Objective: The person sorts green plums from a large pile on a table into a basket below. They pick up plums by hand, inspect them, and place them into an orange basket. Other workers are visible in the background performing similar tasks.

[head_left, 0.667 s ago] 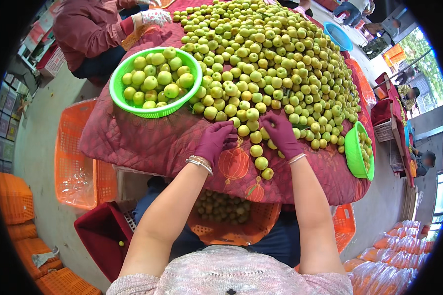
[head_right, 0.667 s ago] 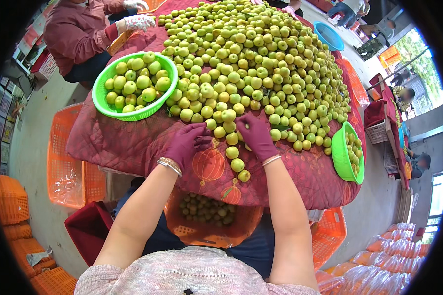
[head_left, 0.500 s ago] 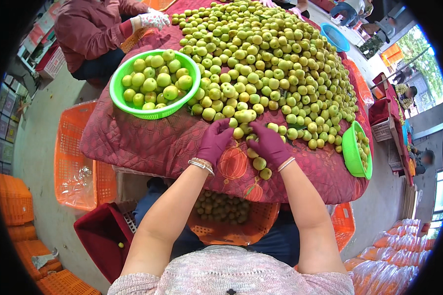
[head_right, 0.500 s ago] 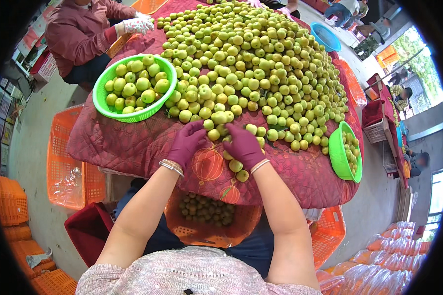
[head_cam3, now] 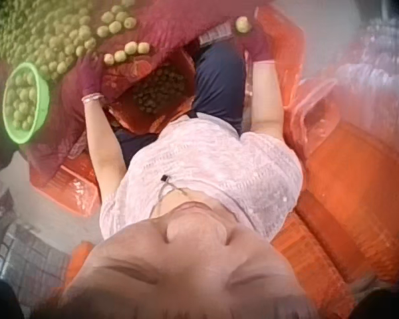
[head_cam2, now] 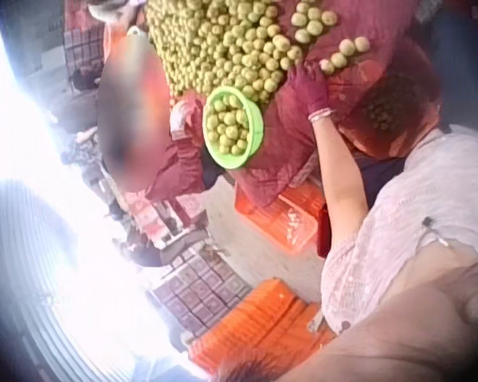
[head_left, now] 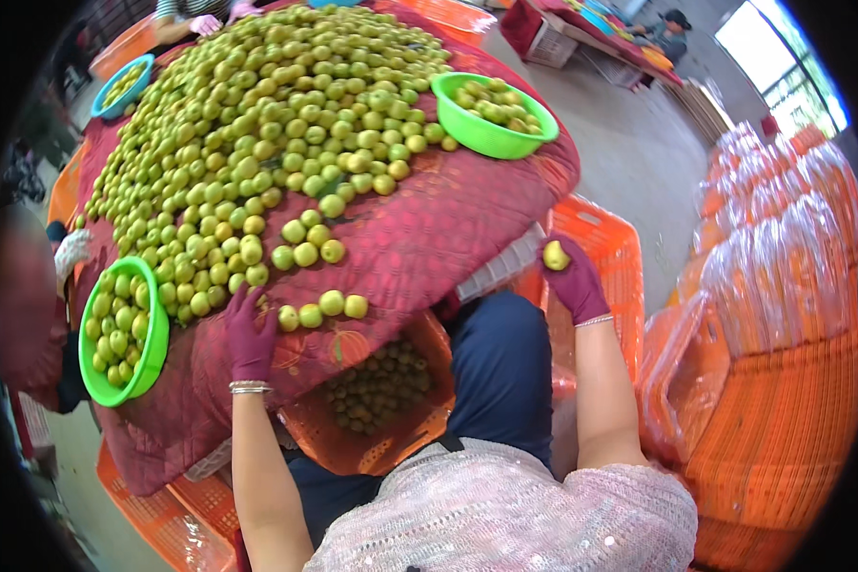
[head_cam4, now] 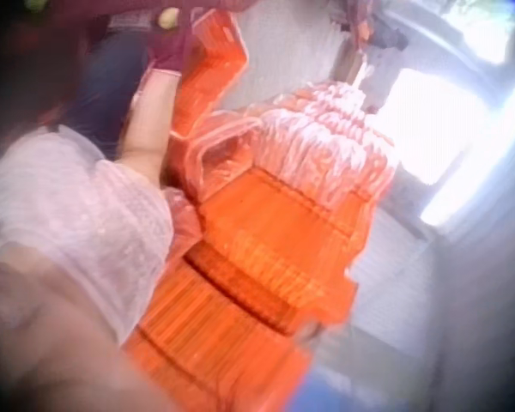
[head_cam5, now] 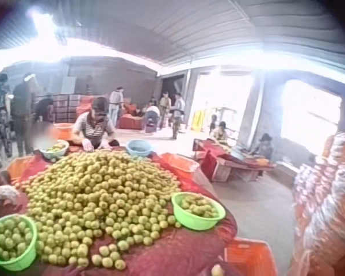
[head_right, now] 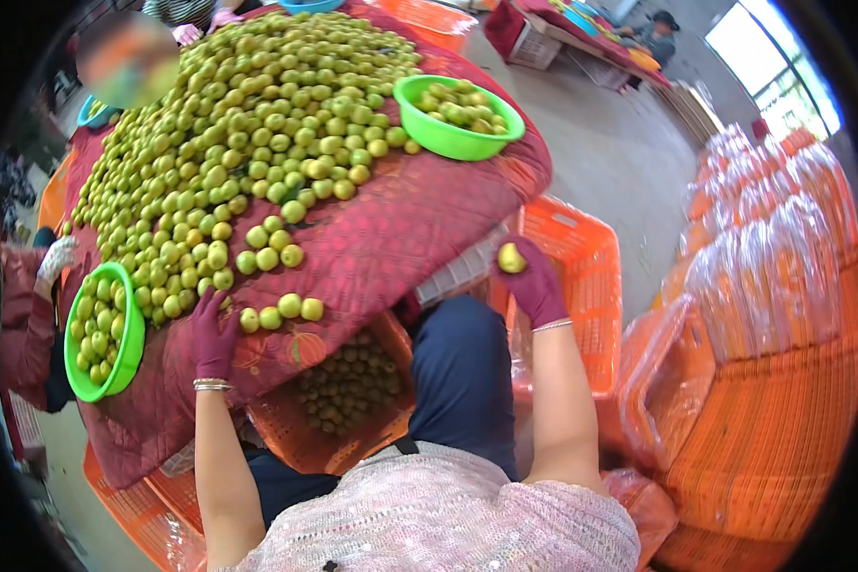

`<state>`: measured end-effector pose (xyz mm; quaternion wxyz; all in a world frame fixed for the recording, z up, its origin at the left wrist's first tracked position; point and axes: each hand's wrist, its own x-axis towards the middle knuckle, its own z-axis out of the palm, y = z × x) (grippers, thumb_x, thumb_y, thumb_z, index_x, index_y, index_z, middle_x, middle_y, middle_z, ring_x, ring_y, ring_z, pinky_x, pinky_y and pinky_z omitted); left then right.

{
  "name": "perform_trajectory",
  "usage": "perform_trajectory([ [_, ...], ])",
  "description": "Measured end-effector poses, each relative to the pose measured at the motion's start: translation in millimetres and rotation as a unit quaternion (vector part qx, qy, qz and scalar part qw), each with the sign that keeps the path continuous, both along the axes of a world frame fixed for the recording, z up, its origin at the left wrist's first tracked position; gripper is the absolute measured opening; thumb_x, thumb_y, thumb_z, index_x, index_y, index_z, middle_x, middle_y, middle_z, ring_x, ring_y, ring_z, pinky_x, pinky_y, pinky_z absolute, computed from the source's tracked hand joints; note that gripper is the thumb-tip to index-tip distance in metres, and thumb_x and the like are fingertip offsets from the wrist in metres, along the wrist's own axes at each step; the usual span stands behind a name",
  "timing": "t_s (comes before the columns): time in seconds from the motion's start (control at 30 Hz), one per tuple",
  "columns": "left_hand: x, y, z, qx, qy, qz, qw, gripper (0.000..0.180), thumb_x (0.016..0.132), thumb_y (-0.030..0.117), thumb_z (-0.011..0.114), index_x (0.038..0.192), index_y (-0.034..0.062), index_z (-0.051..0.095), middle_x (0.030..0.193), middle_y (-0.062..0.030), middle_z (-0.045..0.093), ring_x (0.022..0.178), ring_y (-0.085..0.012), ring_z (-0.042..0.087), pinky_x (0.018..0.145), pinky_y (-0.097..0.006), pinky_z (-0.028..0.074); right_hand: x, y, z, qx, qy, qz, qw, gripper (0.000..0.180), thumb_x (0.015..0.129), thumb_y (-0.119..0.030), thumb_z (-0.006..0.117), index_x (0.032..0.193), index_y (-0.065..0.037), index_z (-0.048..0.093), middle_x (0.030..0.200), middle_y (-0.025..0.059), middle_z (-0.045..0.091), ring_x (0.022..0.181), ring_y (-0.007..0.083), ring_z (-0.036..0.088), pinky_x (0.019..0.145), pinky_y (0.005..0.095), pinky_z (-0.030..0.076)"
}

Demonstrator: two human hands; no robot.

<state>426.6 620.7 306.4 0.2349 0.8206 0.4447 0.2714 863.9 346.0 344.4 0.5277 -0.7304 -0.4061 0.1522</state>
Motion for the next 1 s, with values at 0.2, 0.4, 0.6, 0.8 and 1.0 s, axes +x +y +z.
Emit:
perform_trajectory([
  [0.2,-8.2,-2.1,-10.9,-0.049,-0.098,-0.004,0.994,0.038,0.080,0.005,0.065,0.118,0.0019,0.058,0.132,-0.0169,0.050,0.124,-0.0285,0.046,0.104,-0.037,0.037,56.9,-146.7,-131.3,-0.364,-0.169,-0.109,0.909,0.045,0.073,-0.017,0.075,0.112,-0.003,0.058,0.096,0.0195,0.064,0.091,0.0314,0.063,0.079,0.0351,0.052],
  [0.4,-40.3,3.3,-14.5,-0.193,-0.191,0.082,0.959,0.047,0.084,0.006,0.066,0.128,-0.0030,0.050,0.125,-0.0119,0.055,0.114,-0.0203,0.053,0.098,-0.032,0.042,62.0,-178.6,-257.3,-0.565,-0.220,-0.006,0.795,0.041,0.082,-0.028,0.063,0.119,-0.011,0.058,0.104,0.0102,0.064,0.092,0.0259,0.061,0.079,0.0346,0.051],
  [0.6,-48.3,32.2,-9.7,-0.504,-0.633,0.127,0.575,0.064,0.092,0.027,0.055,0.142,0.0004,0.026,0.146,-0.0186,0.030,0.135,-0.0276,0.029,0.112,-0.039,0.025,125.5,-125.3,-237.8,-0.251,0.056,-0.346,0.902,0.034,0.084,-0.015,0.060,0.116,-0.006,0.053,0.099,0.0068,0.059,0.082,0.0189,0.058,0.068,0.0293,0.051],
  [0.8,-47.4,73.3,-40.3,-0.449,-0.641,0.219,0.583,0.072,0.087,0.043,0.060,0.142,0.0096,0.029,0.144,-0.0063,0.036,0.133,-0.0235,0.033,0.109,-0.040,0.025,94.7,63.8,-68.1,0.098,0.118,-0.171,0.973,0.043,0.089,-0.004,0.047,0.132,-0.002,0.041,0.108,0.0074,0.059,0.093,0.0177,0.058,0.078,0.0279,0.050],
  [1.0,-16.1,77.2,-12.7,-0.473,-0.638,0.232,0.561,0.055,0.087,0.046,0.058,0.128,0.0115,0.045,0.127,-0.0102,0.050,0.117,-0.0261,0.046,0.097,-0.042,0.039,-133.2,224.6,28.2,0.007,0.111,0.180,0.977,0.040,0.089,-0.005,0.053,0.129,-0.002,0.048,0.112,0.0094,0.058,0.089,0.0164,0.061,0.076,0.0275,0.051],
])
